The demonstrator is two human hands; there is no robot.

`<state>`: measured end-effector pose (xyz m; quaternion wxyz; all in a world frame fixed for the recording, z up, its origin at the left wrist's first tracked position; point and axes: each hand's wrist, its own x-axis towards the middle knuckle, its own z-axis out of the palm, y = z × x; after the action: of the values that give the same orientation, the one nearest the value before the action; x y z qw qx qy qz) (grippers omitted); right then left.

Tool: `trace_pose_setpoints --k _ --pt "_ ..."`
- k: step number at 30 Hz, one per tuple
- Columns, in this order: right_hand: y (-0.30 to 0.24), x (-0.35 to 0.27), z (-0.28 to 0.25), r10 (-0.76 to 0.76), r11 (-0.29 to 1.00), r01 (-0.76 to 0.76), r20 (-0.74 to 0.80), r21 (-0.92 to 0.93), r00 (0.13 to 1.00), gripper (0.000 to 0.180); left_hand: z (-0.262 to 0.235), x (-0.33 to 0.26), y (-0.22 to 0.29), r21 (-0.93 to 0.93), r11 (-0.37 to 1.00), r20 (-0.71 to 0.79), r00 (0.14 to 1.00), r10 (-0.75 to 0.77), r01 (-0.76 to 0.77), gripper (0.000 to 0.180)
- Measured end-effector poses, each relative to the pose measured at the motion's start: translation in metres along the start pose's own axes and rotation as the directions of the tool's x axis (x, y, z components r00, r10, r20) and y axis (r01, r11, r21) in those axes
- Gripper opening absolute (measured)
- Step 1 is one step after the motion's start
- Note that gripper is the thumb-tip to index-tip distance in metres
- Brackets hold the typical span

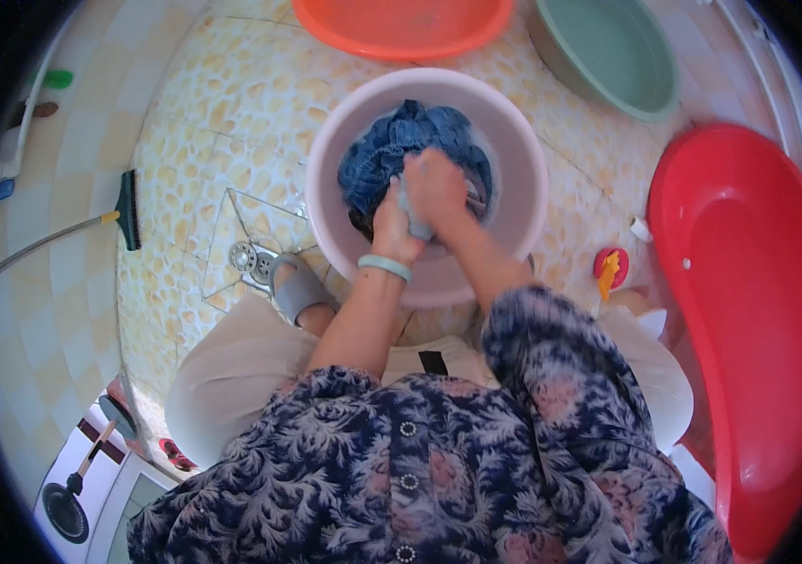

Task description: The person washes clothes by hand in a basin, adding laundry powder from a container and scrubbing the garments in soapy water.

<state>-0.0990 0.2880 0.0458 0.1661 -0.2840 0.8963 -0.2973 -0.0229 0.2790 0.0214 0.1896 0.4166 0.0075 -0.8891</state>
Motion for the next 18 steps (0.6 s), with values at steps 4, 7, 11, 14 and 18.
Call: trace_pose_setpoints --k 4,7,11,14,18 --pt "0.040 0.025 -0.008 0.266 0.929 -0.302 0.185 0.212 0.946 0.023 0.027 -0.008 -0.008 0.122 0.992 0.014 1.000 0.014 -0.016 0.033" --pt "0.011 -0.038 0.000 -0.024 0.956 -0.010 0.114 0.293 0.993 0.024 -0.017 0.024 -0.005 -0.084 0.996 0.092 0.995 0.034 -0.026 0.033" --pt "-0.019 -0.058 0.000 -0.238 0.954 0.229 0.025 0.193 0.971 0.020 -0.053 0.027 0.021 0.166 0.983 0.311 0.950 0.020 -0.076 0.030" --pt "0.016 0.004 -0.002 0.094 0.995 -0.097 0.091 0.023 0.991 0.020 -0.001 0.006 0.002 0.232 0.972 0.120 0.993 0.005 -0.033 0.026" --pt "0.035 0.027 0.002 0.080 0.995 -0.084 0.101 0.043 0.992 0.021 0.000 0.003 -0.001 0.124 0.992 0.074 0.997 0.003 -0.012 0.028"
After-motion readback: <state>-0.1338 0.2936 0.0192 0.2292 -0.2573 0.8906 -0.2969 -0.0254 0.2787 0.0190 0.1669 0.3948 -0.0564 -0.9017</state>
